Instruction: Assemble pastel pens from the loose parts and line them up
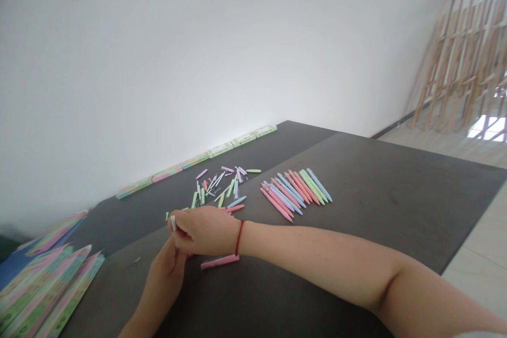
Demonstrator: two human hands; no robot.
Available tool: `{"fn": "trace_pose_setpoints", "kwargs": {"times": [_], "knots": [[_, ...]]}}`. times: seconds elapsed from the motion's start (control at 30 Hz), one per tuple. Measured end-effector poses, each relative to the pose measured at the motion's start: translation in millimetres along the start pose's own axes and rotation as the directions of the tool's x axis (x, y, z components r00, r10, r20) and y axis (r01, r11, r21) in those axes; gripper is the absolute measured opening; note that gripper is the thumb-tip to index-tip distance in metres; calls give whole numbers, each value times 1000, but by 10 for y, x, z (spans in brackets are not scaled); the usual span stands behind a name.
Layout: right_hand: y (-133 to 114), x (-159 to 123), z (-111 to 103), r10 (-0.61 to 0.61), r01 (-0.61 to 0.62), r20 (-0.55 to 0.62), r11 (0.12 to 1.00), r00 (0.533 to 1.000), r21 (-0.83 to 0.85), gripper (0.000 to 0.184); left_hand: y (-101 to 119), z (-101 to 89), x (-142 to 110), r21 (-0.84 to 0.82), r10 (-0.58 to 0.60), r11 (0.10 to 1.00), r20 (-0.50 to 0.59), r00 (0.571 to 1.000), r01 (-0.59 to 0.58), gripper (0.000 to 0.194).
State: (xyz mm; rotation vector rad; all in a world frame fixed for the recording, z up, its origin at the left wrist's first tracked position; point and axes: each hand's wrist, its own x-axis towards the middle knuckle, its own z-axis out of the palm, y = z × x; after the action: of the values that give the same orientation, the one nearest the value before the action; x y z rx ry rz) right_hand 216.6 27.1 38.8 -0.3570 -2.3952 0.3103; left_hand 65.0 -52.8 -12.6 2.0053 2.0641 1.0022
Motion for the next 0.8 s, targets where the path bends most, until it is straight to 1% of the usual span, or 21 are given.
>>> {"fn": "trace_pose_setpoints", "kwargs": {"times": [0.13,0.23,0.3,0.33,0.4,0.47,0.5,0.53,0.57,0.6,0.63,0.67,0.7,0.77,0.8], "knots": [[3,-2,0,-18,19,-24,1000,1000,24,9,-5,-22,4,9,28,1000,-12,1000,-28,19],[-19,9,-70,-31,34,-62,998,998,44,9,-2,-49,4,30,33,999,-29,999,-32,20],[-35,23,-143,-19,20,-79,1000,997,14,9,4,-62,3,49,23,999,-31,999,-22,20],[-38,29,-177,2,-4,-69,1000,998,-19,12,7,-67,3,58,18,998,-32,999,-16,20],[-29,38,-227,50,-48,13,993,999,-103,18,15,-72,0,72,15,997,-54,998,-11,20],[-4,38,-249,76,-56,138,988,987,-144,17,20,-75,-5,70,26,997,-83,996,-20,21],[10,37,-255,77,-55,201,992,977,-109,16,21,-75,-7,66,32,997,-92,995,-26,21],[21,36,-261,74,-70,256,997,964,-26,17,21,-75,-9,64,36,998,-96,995,-30,21],[28,36,-269,75,-109,304,989,950,99,21,17,-73,-11,64,36,998,-93,995,-30,21],[31,37,-279,77,-173,353,953,932,249,25,11,-71,-13,67,35,997,-91,995,-29,21],[33,41,-289,74,-251,402,878,913,408,25,2,-68,-15,75,36,997,-94,995,-29,21],[34,46,-297,70,-336,445,762,893,554,23,-8,-64,-16,85,39,996,-100,994,-30,22],[37,53,-301,61,-414,484,617,873,669,19,-20,-59,-18,92,43,995,-109,993,-33,22],[57,66,-287,12,-513,539,321,843,796,17,-37,-52,-23,97,53,994,-122,991,-41,22],[71,71,-272,-25,-534,550,208,835,819,18,-41,-49,-26,94,56,995,-120,991,-45,23]]}}
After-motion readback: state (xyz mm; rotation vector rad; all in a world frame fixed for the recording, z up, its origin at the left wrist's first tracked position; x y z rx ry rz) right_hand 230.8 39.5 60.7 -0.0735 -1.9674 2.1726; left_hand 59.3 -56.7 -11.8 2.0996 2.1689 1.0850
